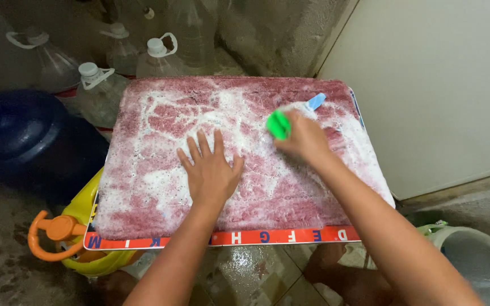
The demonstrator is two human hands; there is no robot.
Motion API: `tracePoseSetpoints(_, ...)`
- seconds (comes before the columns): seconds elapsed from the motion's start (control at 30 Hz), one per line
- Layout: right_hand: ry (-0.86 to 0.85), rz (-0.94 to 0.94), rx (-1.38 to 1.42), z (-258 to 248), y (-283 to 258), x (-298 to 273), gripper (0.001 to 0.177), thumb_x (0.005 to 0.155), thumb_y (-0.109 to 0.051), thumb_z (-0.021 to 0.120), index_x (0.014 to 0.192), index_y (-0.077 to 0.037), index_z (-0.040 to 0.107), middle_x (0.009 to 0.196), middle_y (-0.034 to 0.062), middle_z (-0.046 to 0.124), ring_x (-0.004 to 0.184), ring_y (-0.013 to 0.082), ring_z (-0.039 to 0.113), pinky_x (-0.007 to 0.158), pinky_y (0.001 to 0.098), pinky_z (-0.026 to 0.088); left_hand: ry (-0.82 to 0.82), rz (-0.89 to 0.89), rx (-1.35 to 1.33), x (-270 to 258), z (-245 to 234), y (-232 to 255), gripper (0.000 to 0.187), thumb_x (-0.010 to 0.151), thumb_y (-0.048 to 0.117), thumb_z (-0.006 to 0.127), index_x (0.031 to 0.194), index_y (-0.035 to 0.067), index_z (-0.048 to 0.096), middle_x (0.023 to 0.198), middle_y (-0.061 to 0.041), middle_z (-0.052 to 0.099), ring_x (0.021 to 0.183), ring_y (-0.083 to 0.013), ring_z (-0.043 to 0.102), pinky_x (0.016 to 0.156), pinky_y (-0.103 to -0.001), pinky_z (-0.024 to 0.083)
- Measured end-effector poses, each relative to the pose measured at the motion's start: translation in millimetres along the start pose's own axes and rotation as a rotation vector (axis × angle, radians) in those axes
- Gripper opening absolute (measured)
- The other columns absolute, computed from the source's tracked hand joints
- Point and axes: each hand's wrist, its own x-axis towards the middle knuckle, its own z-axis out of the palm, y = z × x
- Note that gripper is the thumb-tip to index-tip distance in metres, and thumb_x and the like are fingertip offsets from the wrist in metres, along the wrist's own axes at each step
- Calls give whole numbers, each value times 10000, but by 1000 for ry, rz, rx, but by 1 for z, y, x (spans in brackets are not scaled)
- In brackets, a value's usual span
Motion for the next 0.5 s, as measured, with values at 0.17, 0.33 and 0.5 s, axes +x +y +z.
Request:
tracePoseSetpoints(0.17,31,-304,85,8,24,-29,688,697,-319,842,1302,-66,633,1091,168,734,985,304,721,888,438,591,-55,-23,-4,-4,-11,3,811,903,543,498,1563,101,333,1581,-285,295,1480,-483,202,1169,-666,86)
tracePoseSetpoints(0.33,-227,-305,198,-16,32,5,655,793,-442,779,1336,-116,611,1198,147,688,1007,287,696,860,437,590,-326,-47,-43,32,-28,-21,642,955,479,480,1503,144,491,1615,-247,381,1513,-387,340,1197,-568,294)
tracePoseSetpoints(0.5,389,-521,-405,-23,125,100,220,938,-208,713,1117,-80,727,1163,180,689,1099,386,658,966,485,531,10,87,-91,28,-17,-32,768,890,531,581,1501,83,453,1561,-257,380,1475,-426,282,1189,-561,198)
